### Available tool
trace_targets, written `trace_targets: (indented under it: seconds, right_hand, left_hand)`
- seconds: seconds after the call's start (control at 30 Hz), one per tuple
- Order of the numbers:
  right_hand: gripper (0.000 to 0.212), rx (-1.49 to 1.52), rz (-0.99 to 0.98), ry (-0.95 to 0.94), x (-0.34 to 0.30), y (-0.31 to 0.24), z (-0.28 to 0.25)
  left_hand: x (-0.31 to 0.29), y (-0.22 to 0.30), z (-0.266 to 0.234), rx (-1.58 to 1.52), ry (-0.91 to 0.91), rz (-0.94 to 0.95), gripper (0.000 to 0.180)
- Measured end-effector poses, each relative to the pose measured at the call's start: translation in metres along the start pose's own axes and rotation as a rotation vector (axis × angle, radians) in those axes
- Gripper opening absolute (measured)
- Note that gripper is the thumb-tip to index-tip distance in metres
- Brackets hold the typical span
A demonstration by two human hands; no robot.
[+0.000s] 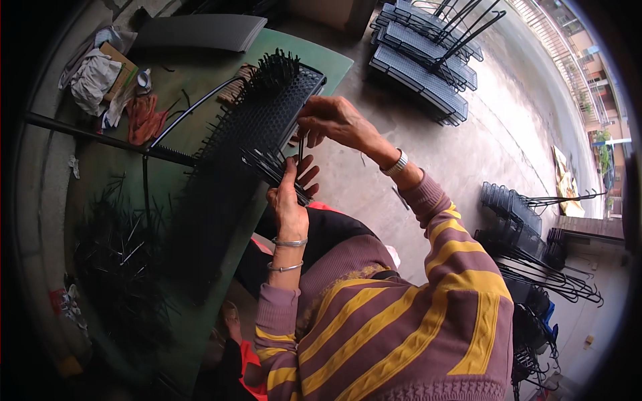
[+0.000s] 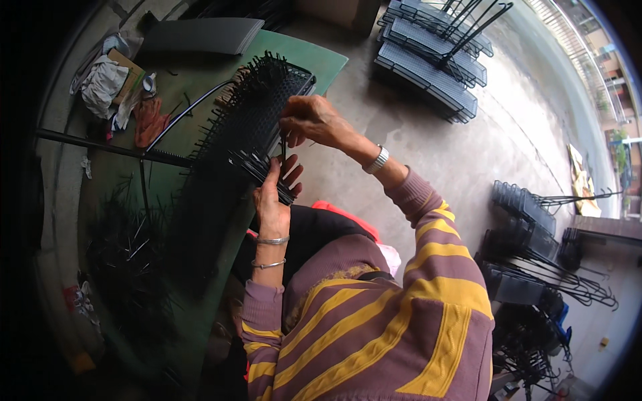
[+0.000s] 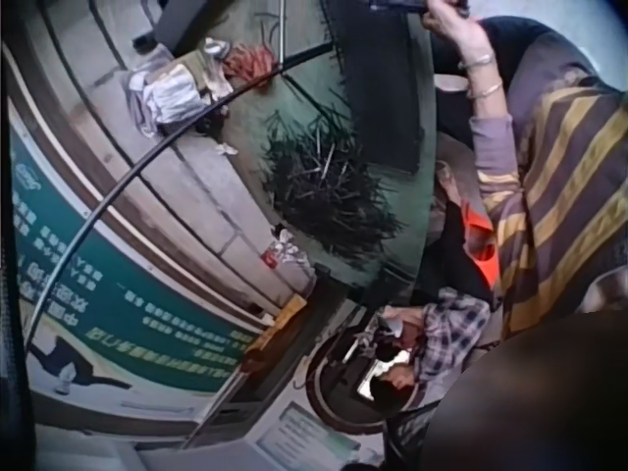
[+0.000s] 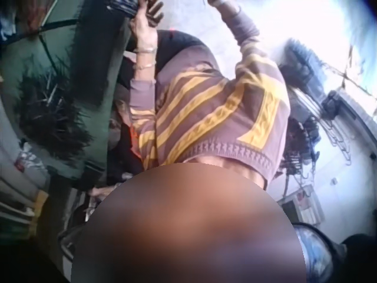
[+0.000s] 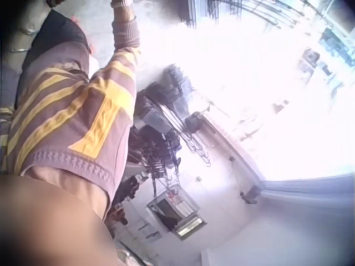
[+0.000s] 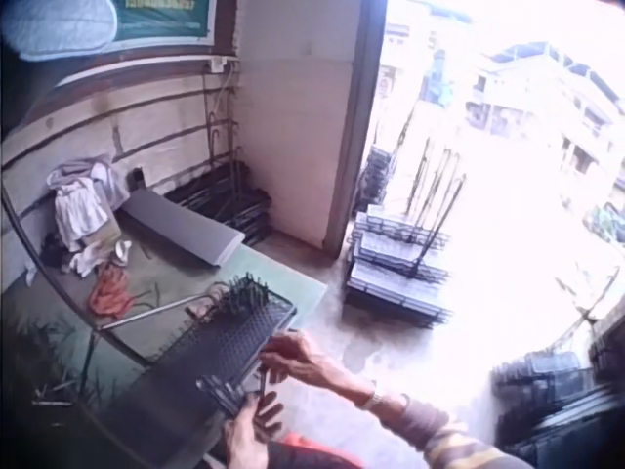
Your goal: Manually inserting metal wires or pins into a base frame to assemble industrial components.
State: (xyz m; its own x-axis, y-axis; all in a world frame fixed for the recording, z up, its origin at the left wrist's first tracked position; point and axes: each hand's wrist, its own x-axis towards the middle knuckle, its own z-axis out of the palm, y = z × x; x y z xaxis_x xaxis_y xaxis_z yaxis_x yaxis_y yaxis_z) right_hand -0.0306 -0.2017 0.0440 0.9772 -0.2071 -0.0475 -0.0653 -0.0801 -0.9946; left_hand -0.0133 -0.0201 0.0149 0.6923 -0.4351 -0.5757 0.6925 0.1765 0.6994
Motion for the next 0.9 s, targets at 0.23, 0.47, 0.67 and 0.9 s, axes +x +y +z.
trace_targets:
  seconds: [0.23,0.47,0.67,0.9]
  right_hand:
    - [0.004,-0.337,-0.43,0.532,0.033,-0.008,-0.037]
    - [0.006,-0.344,-0.505,0.493,0.073,0.009,-0.045]
    - [0.005,-0.523,-0.553,0.435,0.082,0.016,-0.053]
    - [0.025,-0.682,-0.542,0.362,0.087,0.006,-0.055]
  left_hand:
    - [0.022,-0.009,-0.014,-0.124,-0.028,-0.086,0.039]
    - [0.028,-0.015,-0.014,-0.261,-0.062,-0.076,0.029]
    - [0.024,-0.01,-0.012,-0.262,-0.055,-0.085,0.028]
    - [0.024,-0.007,-0.012,-0.251,-0.015,-0.128,0.025]
